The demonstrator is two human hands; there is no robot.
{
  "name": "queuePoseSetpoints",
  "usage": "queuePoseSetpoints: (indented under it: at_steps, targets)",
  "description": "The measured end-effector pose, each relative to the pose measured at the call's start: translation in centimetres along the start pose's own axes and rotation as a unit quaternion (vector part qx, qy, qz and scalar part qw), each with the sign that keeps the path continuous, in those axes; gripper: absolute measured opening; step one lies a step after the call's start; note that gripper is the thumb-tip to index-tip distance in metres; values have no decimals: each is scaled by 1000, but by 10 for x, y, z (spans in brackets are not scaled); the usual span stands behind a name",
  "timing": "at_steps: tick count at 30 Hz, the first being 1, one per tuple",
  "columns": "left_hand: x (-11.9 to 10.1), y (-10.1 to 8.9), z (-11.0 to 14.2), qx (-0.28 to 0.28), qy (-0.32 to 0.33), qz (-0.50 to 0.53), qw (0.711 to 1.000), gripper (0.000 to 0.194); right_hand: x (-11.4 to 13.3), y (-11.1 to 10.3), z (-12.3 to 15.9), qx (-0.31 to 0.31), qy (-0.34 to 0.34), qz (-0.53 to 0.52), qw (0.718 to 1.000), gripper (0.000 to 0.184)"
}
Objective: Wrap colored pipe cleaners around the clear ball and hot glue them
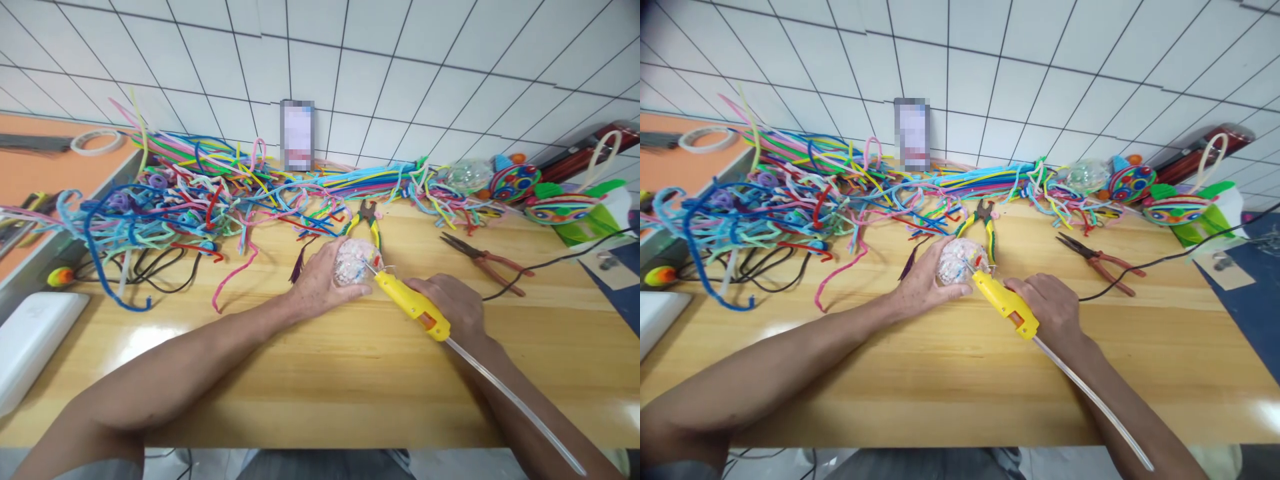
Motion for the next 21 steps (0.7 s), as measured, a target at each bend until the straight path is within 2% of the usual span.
queuePoseSetpoints:
  at_steps: [5,9,14,21]
  targets:
    - [0,0,0,1,-2,2,1000,106,1,2,-1,-7,-13,7,1000,27]
    - [-1,0,0,1,-4,3,1000,106,0,7,5,3,16,7,1000,34]
    - [-2,0,0,0,-4,6,1000,105,-2,8,10,18,25,-18,999,27]
    - [-2,0,0,-4,-5,8,1000,103,0,0,-1,17,-11,-9,1000,28]
Point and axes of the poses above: each hand's wrist, its own z-axis away from the middle knuckle, its own y-axis out of the palm, x = y × z, the point moved 2 cm from there along -z, towards the middle knuckle, and after that the axes turned 5 degrees about -z, right-handed, at the moved point
